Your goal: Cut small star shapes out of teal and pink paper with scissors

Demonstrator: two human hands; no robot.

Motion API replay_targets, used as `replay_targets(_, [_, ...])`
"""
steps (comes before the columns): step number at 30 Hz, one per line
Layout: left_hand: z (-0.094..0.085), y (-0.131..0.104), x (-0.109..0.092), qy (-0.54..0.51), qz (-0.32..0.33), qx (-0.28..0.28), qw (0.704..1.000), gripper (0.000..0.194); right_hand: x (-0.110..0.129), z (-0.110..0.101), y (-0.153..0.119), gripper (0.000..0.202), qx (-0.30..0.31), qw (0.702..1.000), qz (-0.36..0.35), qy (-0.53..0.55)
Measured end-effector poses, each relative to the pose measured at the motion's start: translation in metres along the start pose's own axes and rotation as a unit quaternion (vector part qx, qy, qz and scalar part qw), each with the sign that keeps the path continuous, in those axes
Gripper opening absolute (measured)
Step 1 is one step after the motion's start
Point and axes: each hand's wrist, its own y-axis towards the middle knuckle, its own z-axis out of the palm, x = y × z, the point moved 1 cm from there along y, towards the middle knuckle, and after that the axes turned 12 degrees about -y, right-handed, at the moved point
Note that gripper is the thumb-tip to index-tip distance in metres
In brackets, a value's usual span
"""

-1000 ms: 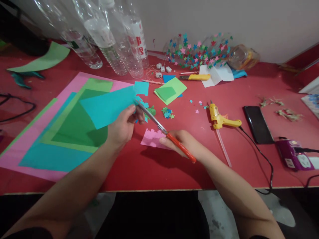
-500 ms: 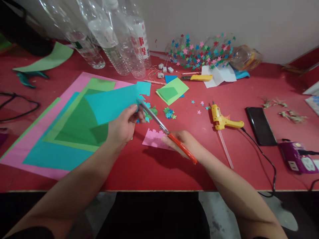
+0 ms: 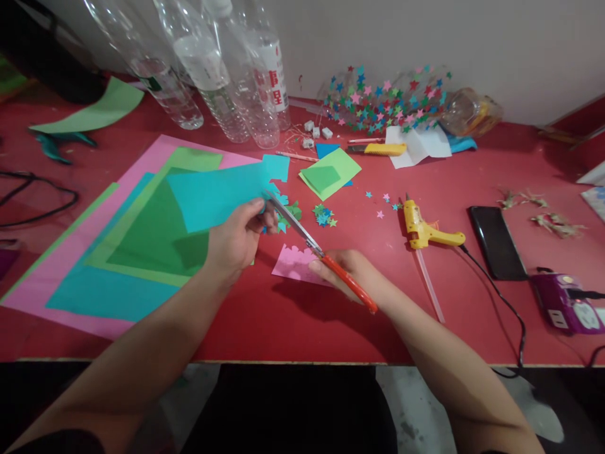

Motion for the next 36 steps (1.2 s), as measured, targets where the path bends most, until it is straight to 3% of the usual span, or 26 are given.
replay_targets(7, [0.0020,0.0011,0.0011,-0.006,-0.020,-0.016,1.000,0.026,-0.0018,0.0025,-0.0010,0.034,0.007,1.000,0.009,0.014])
replay_targets(24, [-0.0019,0.0010,0.0004,0.015,-0.001,-0.005,1.000,0.028,-0.0015,-0.0003,-0.0006,0.028,-0.016,1.000,0.009,-0.005])
replay_targets(36, [-0.0007,0.0030,-0.0048,0.029,0.066,-0.018,0.997,0.028,0.0026,0.0001,0.0000,0.031,-0.014,1.000,-0.004,-0.001])
